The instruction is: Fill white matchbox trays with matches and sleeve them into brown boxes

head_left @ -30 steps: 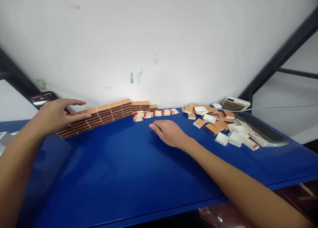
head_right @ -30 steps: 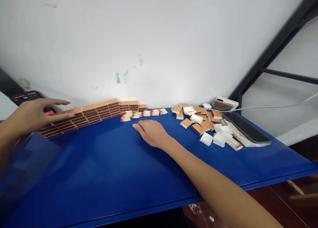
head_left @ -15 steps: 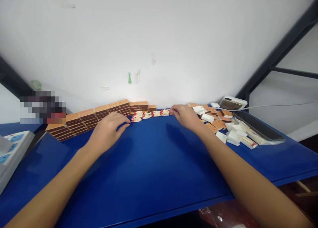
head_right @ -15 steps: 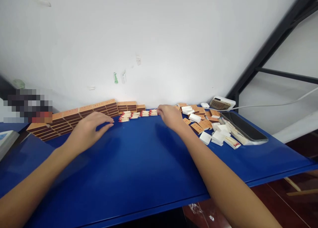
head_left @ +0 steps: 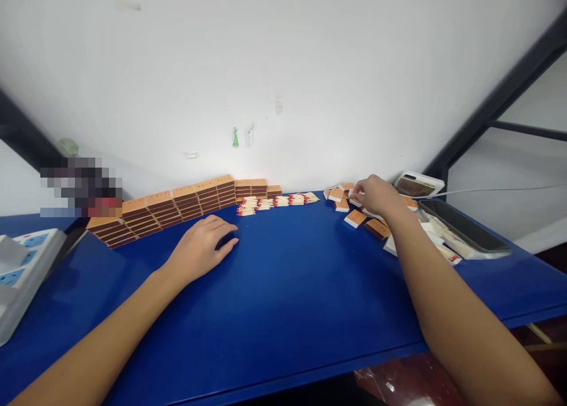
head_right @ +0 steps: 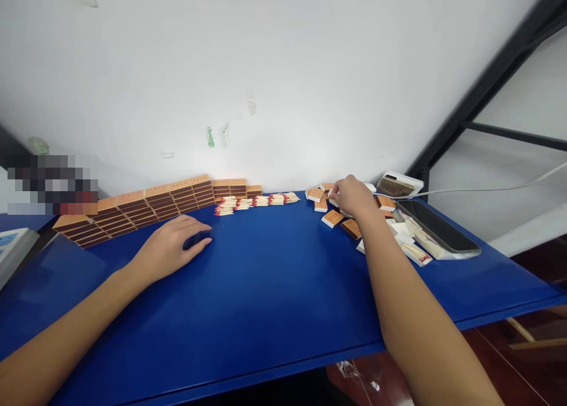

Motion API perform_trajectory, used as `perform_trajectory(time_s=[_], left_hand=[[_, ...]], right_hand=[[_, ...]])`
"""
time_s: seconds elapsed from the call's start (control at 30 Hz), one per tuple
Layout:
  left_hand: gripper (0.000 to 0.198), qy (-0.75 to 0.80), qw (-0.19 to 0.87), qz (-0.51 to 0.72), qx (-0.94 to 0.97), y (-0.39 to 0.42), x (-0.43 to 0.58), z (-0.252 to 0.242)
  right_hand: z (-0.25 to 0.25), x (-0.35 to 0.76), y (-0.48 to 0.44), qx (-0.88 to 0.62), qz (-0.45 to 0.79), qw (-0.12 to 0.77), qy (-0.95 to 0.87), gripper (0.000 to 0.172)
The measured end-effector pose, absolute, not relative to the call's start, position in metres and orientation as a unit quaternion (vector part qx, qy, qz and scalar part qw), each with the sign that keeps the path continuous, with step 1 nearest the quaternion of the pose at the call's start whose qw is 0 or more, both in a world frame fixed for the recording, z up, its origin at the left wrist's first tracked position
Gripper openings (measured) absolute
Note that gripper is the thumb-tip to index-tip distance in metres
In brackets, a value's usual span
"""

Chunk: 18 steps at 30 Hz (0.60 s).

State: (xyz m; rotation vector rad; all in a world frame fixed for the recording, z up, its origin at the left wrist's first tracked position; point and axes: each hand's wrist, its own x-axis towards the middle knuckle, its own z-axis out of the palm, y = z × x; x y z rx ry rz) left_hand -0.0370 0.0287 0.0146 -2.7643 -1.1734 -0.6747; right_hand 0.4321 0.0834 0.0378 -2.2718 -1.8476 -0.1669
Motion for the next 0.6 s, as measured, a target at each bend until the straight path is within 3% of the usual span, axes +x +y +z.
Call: perform_trajectory(time_s=[0.17, 0.27, 0.33, 0.47, 0.6], left_hand=[[0.030, -0.389, 0.015, -0.223, -0.894, 0.027, -0.035, 0.012], [0.033, -0.392, -0.009, -0.240, -0.888, 0.021, -0.028, 0.010], [0.045, -0.392, -0.025, -0.262, -0.882, 0.016, -0.023, 0.010], [0.069, -0.359, -0.077, -0.262, -0.892, 0.007, -0.015, 0.010], [0.053, -0.340, -0.084, -0.249, -0.903, 0.003, -0.011, 0.008]], right_hand=[[0.048, 0.387, 0.076, -0.669, -0.054, 0.232, -0.704, 0.014], [0.045, 0.318, 0.050, -0.518, 0.086, 0.298, -0.797, 0.012], [0.036, 0.271, 0.026, -0.420, 0.149, 0.293, -0.846, 0.011], [0.019, 0.222, -0.008, -0.359, 0.175, 0.245, -0.883, 0.007], [0.014, 0.231, -0.004, -0.373, 0.191, 0.254, -0.872, 0.008]])
